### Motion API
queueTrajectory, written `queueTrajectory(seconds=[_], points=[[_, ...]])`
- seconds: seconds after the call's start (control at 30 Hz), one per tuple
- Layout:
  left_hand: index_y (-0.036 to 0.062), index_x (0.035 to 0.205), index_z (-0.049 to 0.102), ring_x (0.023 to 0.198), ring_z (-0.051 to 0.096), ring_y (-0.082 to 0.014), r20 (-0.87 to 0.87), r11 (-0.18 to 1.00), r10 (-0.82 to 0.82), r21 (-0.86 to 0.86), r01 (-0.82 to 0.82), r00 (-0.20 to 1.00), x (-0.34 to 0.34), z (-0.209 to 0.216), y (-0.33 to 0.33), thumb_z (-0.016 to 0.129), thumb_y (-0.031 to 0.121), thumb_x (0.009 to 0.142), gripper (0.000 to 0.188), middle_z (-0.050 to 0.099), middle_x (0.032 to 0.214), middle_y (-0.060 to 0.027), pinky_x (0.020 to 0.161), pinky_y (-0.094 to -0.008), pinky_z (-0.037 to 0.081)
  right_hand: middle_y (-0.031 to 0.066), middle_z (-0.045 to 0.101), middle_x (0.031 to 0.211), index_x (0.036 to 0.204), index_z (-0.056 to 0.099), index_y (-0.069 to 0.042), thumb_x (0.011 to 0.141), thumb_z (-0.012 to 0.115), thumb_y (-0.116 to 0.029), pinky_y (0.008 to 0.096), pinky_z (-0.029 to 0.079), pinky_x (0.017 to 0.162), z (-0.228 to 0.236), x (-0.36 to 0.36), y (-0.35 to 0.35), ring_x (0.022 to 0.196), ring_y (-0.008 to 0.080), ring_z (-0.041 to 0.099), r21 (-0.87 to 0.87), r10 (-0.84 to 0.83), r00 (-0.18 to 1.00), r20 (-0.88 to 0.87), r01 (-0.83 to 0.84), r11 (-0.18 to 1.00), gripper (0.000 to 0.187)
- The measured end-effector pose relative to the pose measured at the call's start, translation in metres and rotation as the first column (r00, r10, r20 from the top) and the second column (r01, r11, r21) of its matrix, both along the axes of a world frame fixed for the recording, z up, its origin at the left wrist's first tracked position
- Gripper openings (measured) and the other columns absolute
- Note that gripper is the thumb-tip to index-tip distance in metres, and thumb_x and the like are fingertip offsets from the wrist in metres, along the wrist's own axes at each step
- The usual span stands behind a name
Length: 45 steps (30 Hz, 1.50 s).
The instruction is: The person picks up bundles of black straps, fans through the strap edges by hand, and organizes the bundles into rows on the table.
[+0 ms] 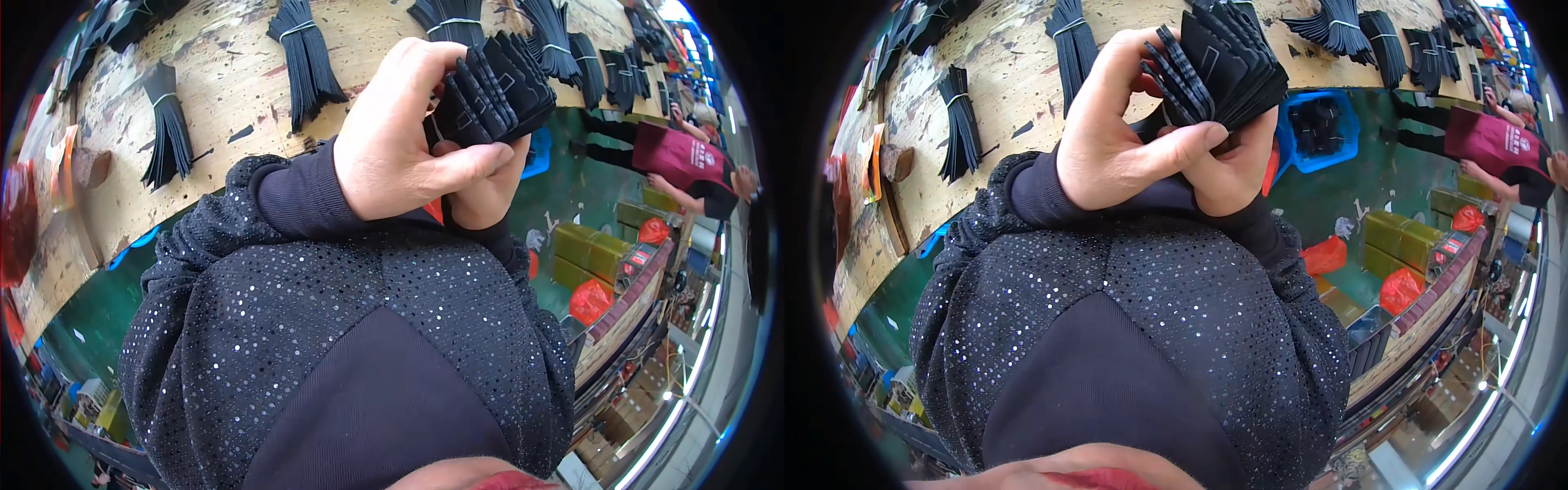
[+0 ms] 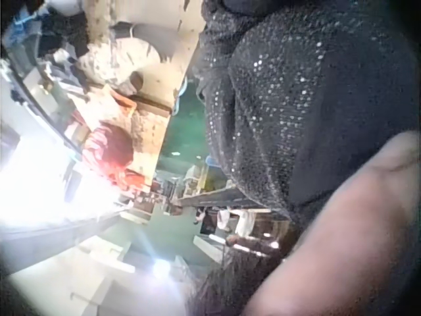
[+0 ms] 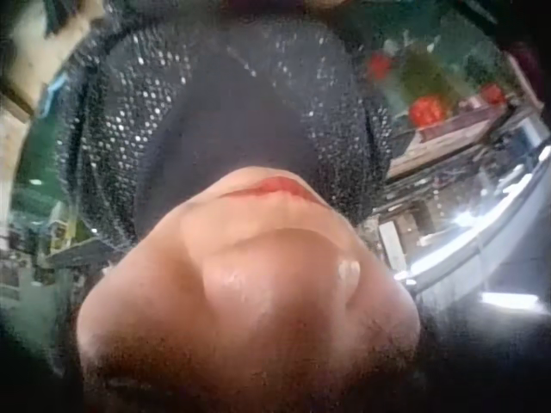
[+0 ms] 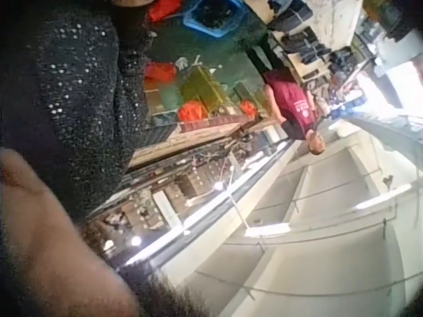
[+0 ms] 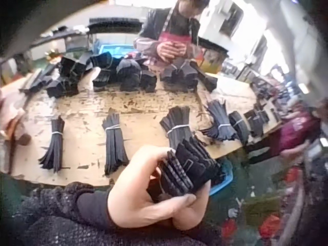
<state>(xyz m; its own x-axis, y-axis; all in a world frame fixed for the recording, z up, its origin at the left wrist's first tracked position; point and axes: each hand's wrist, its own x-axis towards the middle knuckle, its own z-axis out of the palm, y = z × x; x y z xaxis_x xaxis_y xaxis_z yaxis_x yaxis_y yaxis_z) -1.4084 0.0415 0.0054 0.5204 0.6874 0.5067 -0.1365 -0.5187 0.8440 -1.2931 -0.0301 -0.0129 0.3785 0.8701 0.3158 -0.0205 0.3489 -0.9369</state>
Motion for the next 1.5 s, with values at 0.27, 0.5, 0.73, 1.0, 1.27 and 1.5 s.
queueTrajectory(seconds=[0.27,0.5,0.73,1.0,1.27,1.5], points=[[-0.0003,0.112,0.045,0.077,0.055,-0.0093,-0.024,0.999,0.045,-0.024,-0.045,0.999,0.008,0.002,0.002,0.08,0.01,0.066,0.058,0.057,0.09,-0.0026,0.067,-0.0232,0.047,0.0121,0.055,0.111,0.121,0.038,-0.004,0.075,0.059,0.007,0.0305,0.052,0.073,-0.003,-0.004,-0.005,0.088,0.019,0.059,-0.016,0.014,0.982,-0.191,-0.017,1.0,0.051],[-0.0007,0.1,0.053,0.075,0.056,-0.0225,0.101,0.963,0.193,0.171,-0.208,0.976,0.017,0.007,0.006,0.078,0.024,0.061,0.052,0.052,0.082,-0.0117,0.065,-0.0313,0.049,0.0106,0.056,0.109,0.12,0.042,-0.004,0.083,0.058,-0.002,0.0282,0.051,0.07,-0.006,-0.004,-0.005,0.086,0.0167,0.059,-0.037,-0.014,0.954,-0.299,0.003,0.999,0.04],[-0.002,0.105,0.049,0.072,0.056,-0.021,-0.046,0.995,0.098,-0.011,-0.099,0.994,0.017,0.019,0.007,0.077,0.022,0.065,0.054,0.053,0.085,-0.0135,0.064,-0.0299,0.048,0.0113,0.056,0.109,0.124,0.042,0.0,0.091,0.05,-0.014,0.0314,0.052,0.07,-0.012,-0.001,0.001,0.087,0.0191,0.06,-0.032,0.021,0.916,-0.401,-0.036,0.999,0.037],[-0.0007,0.097,0.051,0.062,0.055,-0.0157,0.025,0.975,0.178,0.128,-0.179,0.984,0.025,0.015,0.012,0.078,0.016,0.063,0.047,0.055,0.079,-0.0098,0.057,-0.0252,0.046,0.012,0.049,0.123,0.13,0.03,-0.007,0.078,0.067,-0.003,0.035,0.047,0.089,-0.005,0.005,-0.001,0.109,0.0221,0.053,-0.163,-0.004,0.825,-0.566,-0.107,0.981,0.063],[-0.0007,0.097,0.052,0.063,0.056,-0.0143,0.092,0.981,0.159,0.099,-0.167,0.983,0.028,0.015,0.008,0.077,0.014,0.061,0.046,0.055,0.079,-0.0094,0.058,-0.0242,0.047,0.0126,0.05,0.122,0.128,0.031,-0.006,0.078,0.069,-0.006,0.0345,0.047,0.089,-0.004,0.009,-0.005,0.108,0.0223,0.054,-0.137,0.061,0.854,-0.517,-0.153,0.979,0.063],[-0.0004,0.095,0.053,0.061,0.057,-0.0154,-0.022,0.963,0.204,0.187,-0.196,0.979,0.025,0.031,-0.003,0.077,0.014,0.059,0.045,0.055,0.077,-0.0098,0.058,-0.0245,0.047,0.0119,0.046,0.127,0.131,0.03,-0.009,0.079,0.069,-0.007,0.0361,0.045,0.092,-0.005,0.008,-0.012,0.112,0.0226,0.052,-0.04,0.136,0.766,-0.628,-0.206,0.978,0.065]])
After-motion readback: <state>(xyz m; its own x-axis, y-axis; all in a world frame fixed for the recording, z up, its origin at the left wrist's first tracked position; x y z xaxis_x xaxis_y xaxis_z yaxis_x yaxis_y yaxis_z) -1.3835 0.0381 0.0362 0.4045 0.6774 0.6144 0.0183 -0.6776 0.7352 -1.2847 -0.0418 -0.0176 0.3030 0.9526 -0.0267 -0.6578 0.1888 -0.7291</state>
